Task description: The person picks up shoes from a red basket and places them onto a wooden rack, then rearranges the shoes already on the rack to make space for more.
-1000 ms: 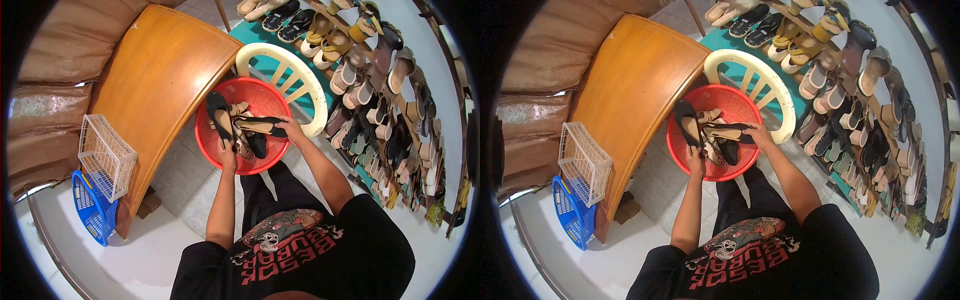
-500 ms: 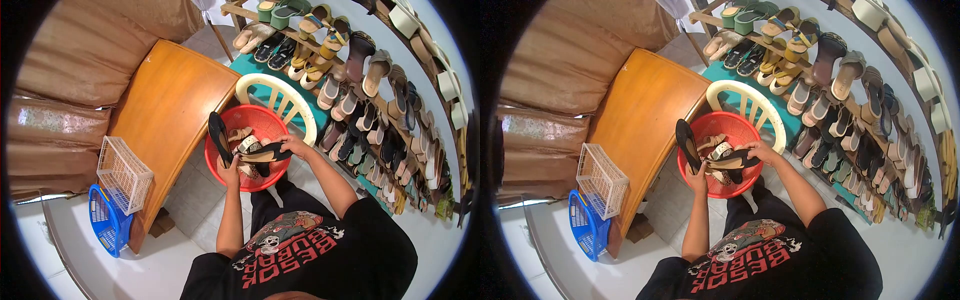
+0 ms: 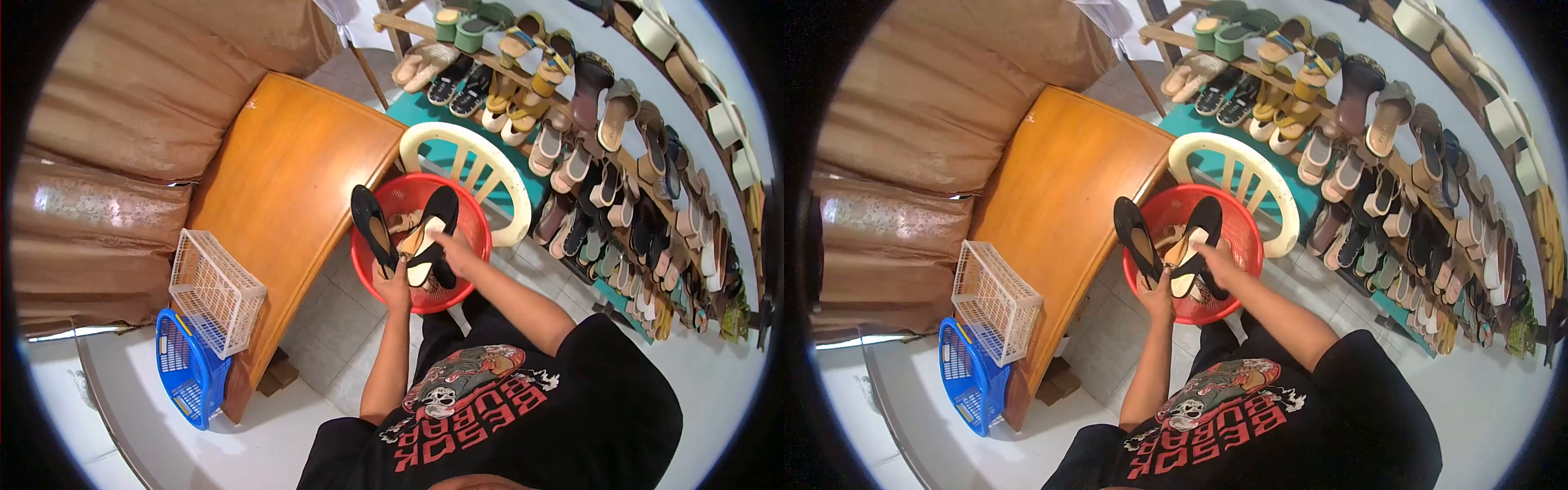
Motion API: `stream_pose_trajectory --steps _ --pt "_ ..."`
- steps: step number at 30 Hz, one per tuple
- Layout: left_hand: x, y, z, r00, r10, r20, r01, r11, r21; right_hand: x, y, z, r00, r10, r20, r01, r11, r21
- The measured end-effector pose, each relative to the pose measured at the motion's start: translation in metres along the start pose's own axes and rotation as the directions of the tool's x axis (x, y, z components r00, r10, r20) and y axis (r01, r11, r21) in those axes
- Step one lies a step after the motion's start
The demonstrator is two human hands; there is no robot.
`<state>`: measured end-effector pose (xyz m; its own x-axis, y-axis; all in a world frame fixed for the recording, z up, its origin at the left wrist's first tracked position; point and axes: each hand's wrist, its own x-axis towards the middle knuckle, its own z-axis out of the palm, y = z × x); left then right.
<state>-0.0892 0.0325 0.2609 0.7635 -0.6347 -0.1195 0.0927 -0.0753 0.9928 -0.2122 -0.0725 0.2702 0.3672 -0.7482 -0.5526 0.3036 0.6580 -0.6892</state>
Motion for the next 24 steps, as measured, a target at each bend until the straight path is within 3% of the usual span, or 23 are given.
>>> stream_pose_trajectory --steps 2,5,8,10,12,14,15,16,19,20,22,24 --pt "0.002 0.016 -0.001 0.998 0.050 0.041 -0.053 0.995 0.079 -0.015 0.028 0.025 0.982 -0.123 0.146 0.116 0.992 0.050" --pt "0.011 0.030 -0.011 0.987 0.116 0.111 -0.127 0.987 0.101 -0.022 0.046 0.040 0.993 0.089 0.076 -0.101 0.980 0.171" --pt "0.020 0.042 -0.033 0.957 0.150 0.250 -0.165 0.985 0.040 -0.030 0.038 0.044 0.992 0.102 0.075 -0.113 0.980 0.161" --pt "0.026 0.044 -0.047 0.964 0.055 0.258 -0.074 0.995 0.063 -0.021 0.040 0.032 0.994 0.101 0.046 -0.103 0.994 0.037" --pt "0.029 0.046 -0.056 0.951 -0.177 0.252 0.200 0.977 -0.069 -0.010 0.042 0.017 0.996 0.086 0.002 -0.085 0.986 -0.146" --pt "0.030 0.046 -0.066 0.916 -0.258 0.307 0.297 0.951 -0.088 -0.022 0.032 0.006 0.998 0.054 -0.022 -0.057 0.983 -0.177" --pt "0.039 0.017 -0.073 0.941 -0.182 0.285 0.202 0.978 -0.042 -0.027 0.026 0.000 0.997 0.073 0.005 -0.071 0.989 -0.127" --pt "0.041 0.014 -0.079 0.933 -0.184 0.310 0.206 0.978 -0.041 -0.033 0.020 -0.003 0.996 0.086 0.033 -0.084 0.994 -0.076" --pt "0.043 0.004 -0.086 0.905 -0.194 0.379 0.150 0.978 0.142 -0.049 0.029 -0.020 0.992 0.090 -0.083 -0.093 0.995 -0.028" --pt "0.043 0.001 -0.085 0.895 -0.199 0.398 0.154 0.978 0.143 -0.051 0.039 -0.028 0.987 0.086 -0.135 -0.089 0.996 -0.019" --pt "0.042 0.013 -0.077 0.869 -0.283 0.406 0.265 0.959 0.099 -0.068 0.037 -0.031 0.996 0.056 -0.070 -0.054 0.998 0.038" --pt "0.049 0.012 -0.066 0.858 -0.288 0.426 0.258 0.958 0.128 -0.095 0.018 -0.017 0.997 0.081 0.008 -0.081 0.992 0.097"
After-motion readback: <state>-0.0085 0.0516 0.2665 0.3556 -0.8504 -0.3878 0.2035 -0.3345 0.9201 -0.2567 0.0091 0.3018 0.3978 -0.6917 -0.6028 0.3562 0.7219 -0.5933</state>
